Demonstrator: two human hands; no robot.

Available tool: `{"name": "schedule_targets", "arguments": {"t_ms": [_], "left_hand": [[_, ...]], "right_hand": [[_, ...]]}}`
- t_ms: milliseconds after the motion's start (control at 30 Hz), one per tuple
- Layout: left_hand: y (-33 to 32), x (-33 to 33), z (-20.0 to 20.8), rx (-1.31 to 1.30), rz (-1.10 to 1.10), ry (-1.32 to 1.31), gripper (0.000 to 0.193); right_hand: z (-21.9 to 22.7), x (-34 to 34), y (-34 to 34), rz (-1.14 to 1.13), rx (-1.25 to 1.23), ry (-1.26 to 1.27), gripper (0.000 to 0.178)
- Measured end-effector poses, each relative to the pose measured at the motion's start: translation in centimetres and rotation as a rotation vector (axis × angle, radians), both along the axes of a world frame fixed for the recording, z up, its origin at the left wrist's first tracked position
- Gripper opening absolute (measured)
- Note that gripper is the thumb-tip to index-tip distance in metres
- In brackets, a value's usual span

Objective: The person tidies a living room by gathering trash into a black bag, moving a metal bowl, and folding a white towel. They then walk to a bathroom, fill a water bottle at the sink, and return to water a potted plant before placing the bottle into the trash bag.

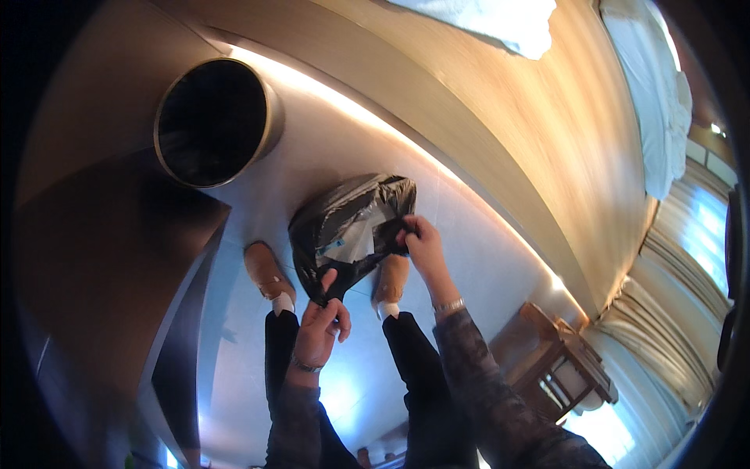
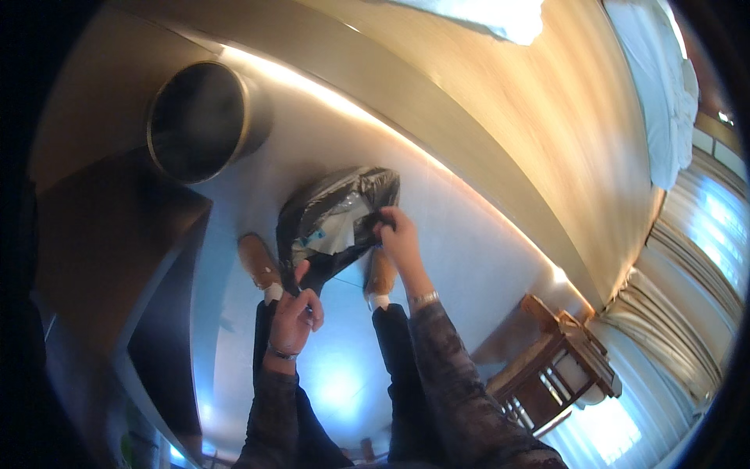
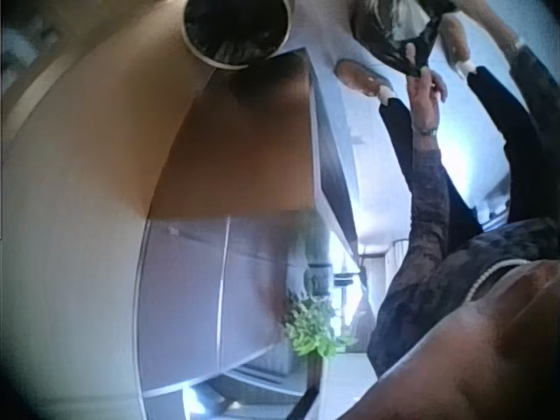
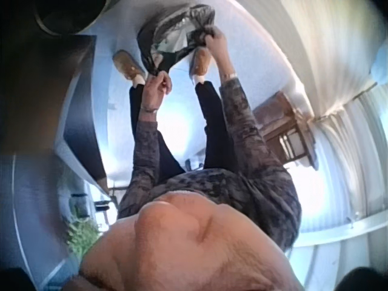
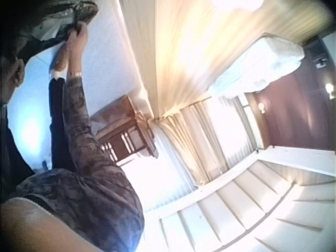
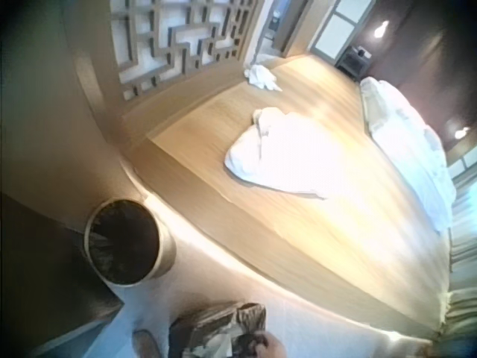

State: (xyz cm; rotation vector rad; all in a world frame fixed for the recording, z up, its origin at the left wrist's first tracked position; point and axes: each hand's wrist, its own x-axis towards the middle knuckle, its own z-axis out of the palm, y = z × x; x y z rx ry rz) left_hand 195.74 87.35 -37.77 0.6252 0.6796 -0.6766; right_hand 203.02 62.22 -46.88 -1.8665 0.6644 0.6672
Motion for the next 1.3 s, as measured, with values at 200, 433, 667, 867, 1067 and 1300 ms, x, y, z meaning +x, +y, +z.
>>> {"name": "schedule_targets", "arguments": {"t_ms": [200, 433, 667, 867, 1067, 1300], "left_hand": [[-3.6, -4.5, 4.7, 0.286, -0.122, 0.113, 0.040], [-3.5, -9.1, 7.7, 0.462, 0.027, 0.100, 0.022], [-0.6, -18.0, 13.4, 0.741, 0.138, -0.082, 0.036], [5.0, -29.2, 11.4, 0.500, 0.670, 0.034, 0.025], [11.0, -38.5, 10.3, 0.490, 0.779, 0.264, 0.015], [17.4, -48.6, 8.0, 0.697, 0.655, 0.336, 0.020]], "right_hand": [[11.6, -3.9, 4.4, 0.077, 0.388, 0.054, 0.035], [20.6, -7.5, 9.7, 0.851, 0.361, -0.270, 0.048], [25.5, -12.0, 15.0, 1.155, 0.584, -0.119, 0.047], [23.6, -22.2, 22.7, 1.310, 0.651, -0.234, 0.059], [24.2, -31.5, 29.2, 1.308, 0.488, -0.175, 0.056], [21.8, -35.4, 28.2, 1.304, 0.268, -0.162, 0.043]]}}
